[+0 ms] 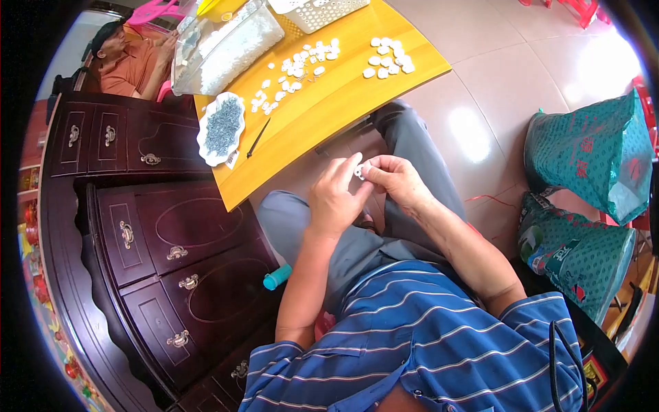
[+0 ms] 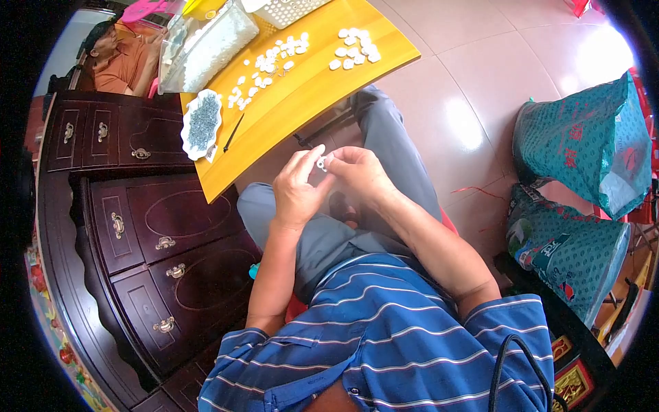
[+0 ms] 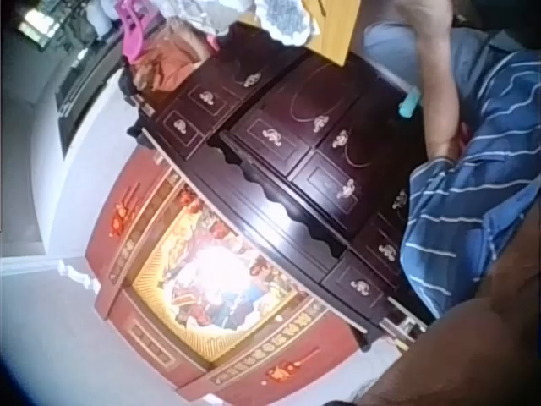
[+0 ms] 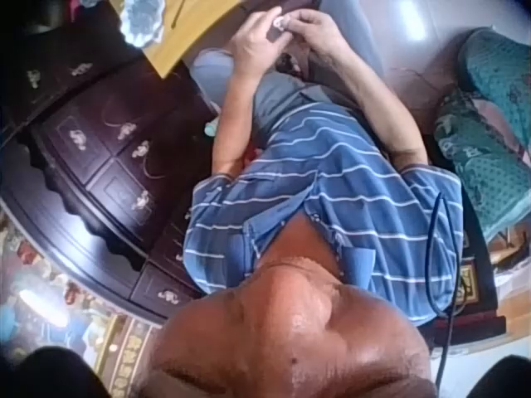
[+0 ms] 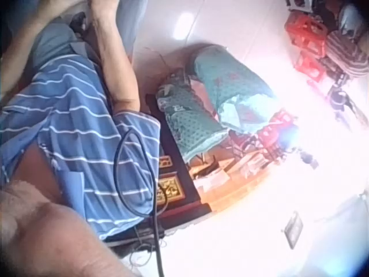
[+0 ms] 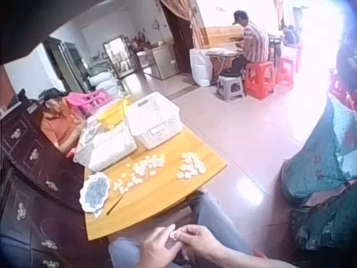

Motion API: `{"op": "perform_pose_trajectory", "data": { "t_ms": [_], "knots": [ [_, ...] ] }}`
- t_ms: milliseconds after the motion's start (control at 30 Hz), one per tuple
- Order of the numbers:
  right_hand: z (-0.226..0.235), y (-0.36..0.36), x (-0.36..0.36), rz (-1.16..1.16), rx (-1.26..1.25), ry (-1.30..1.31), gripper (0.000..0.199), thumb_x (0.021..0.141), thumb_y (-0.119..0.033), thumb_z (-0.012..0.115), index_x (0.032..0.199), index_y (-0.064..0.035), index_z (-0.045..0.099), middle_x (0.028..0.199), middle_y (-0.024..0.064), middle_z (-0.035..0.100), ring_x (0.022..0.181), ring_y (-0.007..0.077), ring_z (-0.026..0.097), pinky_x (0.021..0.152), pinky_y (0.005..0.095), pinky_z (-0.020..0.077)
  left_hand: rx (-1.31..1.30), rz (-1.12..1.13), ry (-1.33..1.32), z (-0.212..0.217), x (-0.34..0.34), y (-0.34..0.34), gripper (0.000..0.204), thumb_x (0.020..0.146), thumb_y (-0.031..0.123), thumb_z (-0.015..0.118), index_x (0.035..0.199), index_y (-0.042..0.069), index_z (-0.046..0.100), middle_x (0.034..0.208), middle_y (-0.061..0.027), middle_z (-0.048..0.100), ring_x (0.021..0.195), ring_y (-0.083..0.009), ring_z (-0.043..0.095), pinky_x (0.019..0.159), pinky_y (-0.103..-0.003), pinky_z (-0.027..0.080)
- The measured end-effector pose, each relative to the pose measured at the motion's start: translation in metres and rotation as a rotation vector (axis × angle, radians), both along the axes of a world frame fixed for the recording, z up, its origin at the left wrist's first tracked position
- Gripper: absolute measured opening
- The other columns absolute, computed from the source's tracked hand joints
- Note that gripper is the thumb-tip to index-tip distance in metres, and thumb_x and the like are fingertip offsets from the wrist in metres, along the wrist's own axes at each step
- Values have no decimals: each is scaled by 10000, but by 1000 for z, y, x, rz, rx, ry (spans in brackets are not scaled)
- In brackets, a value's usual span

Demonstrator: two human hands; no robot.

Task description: Assembling small white plastic components with tiny black rings or pins at a workbench.

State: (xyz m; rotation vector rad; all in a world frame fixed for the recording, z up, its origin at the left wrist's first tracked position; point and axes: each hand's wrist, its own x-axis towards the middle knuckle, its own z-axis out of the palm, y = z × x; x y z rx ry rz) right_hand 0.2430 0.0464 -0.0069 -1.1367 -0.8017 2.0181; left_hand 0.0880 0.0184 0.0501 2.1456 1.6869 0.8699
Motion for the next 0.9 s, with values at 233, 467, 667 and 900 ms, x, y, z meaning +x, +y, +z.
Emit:
{"op": "perform_pose_trajectory", "data": {
  "t_ms": [233, 467, 667, 900],
  "knots": [
    [4, 0, 0, -38, -75, 79, 121, 983, -209, 719, 983, -88, 730, 867, -33, 693, 737, 47, 565, 669, 210, 446, 70, 0, 26, -10, -2, 0, 345, 795, 120, 800, 1124, 54, 719, 1000, -119, 707, 897, -336, 703, 761, -412, 566],
    [3, 1, 1, -28, -79, 112, 152, 989, -228, 711, 938, -89, 742, 809, -25, 692, 693, 53, 566, 652, 215, 453, 42, -14, -12, -8, -2, 1, 334, 791, 39, 809, 1116, 30, 737, 986, -129, 737, 845, -296, 730, 743, -358, 582],
    [3, -1, 0, -53, -43, 68, 161, 982, -221, 721, 932, -72, 757, 796, -17, 694, 695, 57, 568, 651, 223, 456, 41, -21, -28, -7, -1, 1, 327, 792, 29, 803, 1112, 26, 737, 983, -136, 741, 827, -293, 730, 740, -360, 583],
    [1, -3, -2, -72, -11, 35, 160, 982, -211, 713, 941, -64, 760, 797, -11, 688, 704, 56, 557, 663, 224, 449, 4, -15, -54, -11, -3, 1, 301, 808, 7, 790, 1104, 17, 738, 974, -134, 742, 796, -266, 727, 727, -344, 582]
  ]
}}
